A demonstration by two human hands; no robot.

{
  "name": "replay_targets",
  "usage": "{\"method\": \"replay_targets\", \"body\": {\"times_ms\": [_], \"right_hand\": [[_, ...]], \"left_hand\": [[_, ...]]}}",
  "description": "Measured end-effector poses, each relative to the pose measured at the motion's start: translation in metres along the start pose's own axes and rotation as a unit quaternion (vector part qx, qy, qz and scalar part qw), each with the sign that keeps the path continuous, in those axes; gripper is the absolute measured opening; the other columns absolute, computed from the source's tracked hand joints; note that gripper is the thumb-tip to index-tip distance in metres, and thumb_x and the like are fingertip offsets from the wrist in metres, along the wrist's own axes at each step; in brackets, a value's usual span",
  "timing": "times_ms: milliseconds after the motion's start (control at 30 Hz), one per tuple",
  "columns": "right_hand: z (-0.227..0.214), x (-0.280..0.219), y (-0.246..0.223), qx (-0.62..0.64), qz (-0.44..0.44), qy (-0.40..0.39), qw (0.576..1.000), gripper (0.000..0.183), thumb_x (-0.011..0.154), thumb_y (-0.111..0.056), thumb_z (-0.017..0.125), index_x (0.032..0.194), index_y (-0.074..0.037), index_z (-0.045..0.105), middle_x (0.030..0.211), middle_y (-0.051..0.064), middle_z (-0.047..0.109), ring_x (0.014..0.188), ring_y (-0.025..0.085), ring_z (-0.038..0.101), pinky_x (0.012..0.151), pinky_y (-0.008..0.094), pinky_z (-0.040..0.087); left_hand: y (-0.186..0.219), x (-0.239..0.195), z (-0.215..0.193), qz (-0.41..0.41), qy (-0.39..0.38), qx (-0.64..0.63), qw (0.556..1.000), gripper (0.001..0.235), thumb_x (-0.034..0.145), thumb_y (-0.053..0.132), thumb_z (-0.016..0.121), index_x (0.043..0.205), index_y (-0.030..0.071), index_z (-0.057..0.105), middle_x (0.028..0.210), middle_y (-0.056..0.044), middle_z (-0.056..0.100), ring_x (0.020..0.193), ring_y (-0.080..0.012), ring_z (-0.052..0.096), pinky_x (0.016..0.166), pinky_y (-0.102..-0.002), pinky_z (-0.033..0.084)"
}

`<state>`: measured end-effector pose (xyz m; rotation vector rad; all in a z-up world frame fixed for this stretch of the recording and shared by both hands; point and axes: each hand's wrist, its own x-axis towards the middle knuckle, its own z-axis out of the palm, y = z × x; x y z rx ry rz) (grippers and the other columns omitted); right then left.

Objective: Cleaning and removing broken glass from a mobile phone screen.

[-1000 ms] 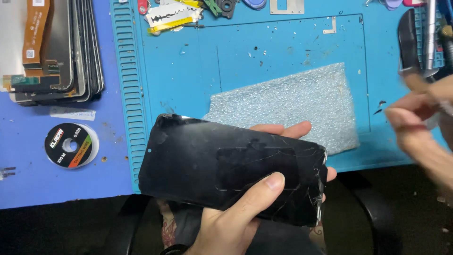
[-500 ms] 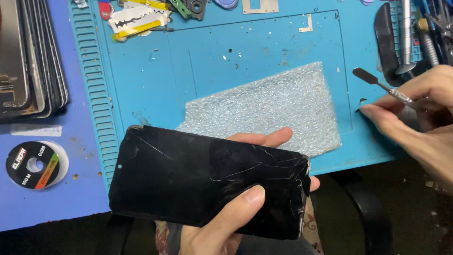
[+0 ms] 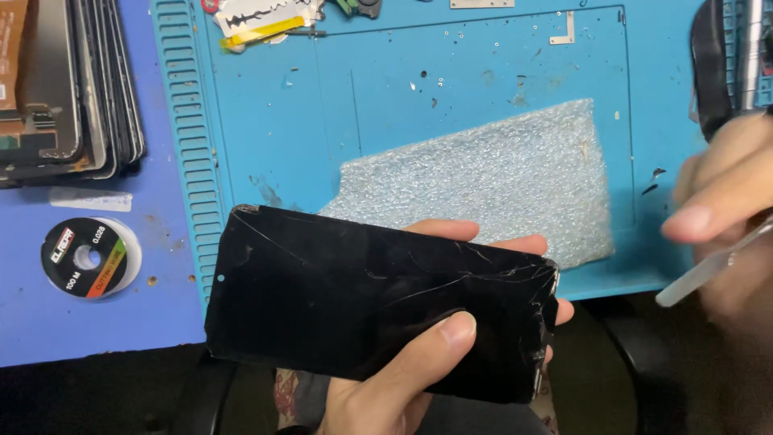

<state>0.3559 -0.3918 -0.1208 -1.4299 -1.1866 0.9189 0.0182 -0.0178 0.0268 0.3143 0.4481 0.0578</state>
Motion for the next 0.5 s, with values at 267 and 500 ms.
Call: {"method": "replay_targets", "body": {"times_ms": [267, 500], "right_hand": [[0.152, 0.116, -0.125, 0.114, 0.009, 0.296, 0.948, 0.046, 0.136, -0.034, 0.041, 0.106, -0.008, 0.063, 0.088, 0.01, 0.071, 0.073, 0.014, 0.071, 0.072, 0.023, 0.062], [0.133, 0.047, -0.097, 0.085, 0.109, 0.334, 0.932, 0.025, 0.123, -0.026, 0.037, 0.136, -0.01, 0.051, 0.108, 0.02, 0.066, 0.081, 0.023, 0.068, 0.076, 0.036, 0.063]], "left_hand": [[-0.001, 0.0, -0.001, 0.016, -0.004, -0.007, 1.0, 0.061, 0.096, 0.005, 0.059, 0.151, -0.002, 0.035, 0.142, -0.039, 0.057, 0.118, -0.0434, 0.067, 0.099, -0.053, 0.059], [0.002, 0.004, -0.002, 0.0, 0.007, 0.015, 1.0, 0.062, 0.095, 0.007, 0.063, 0.15, -0.002, 0.037, 0.14, -0.038, 0.06, 0.117, -0.0438, 0.069, 0.096, -0.053, 0.061]]}}
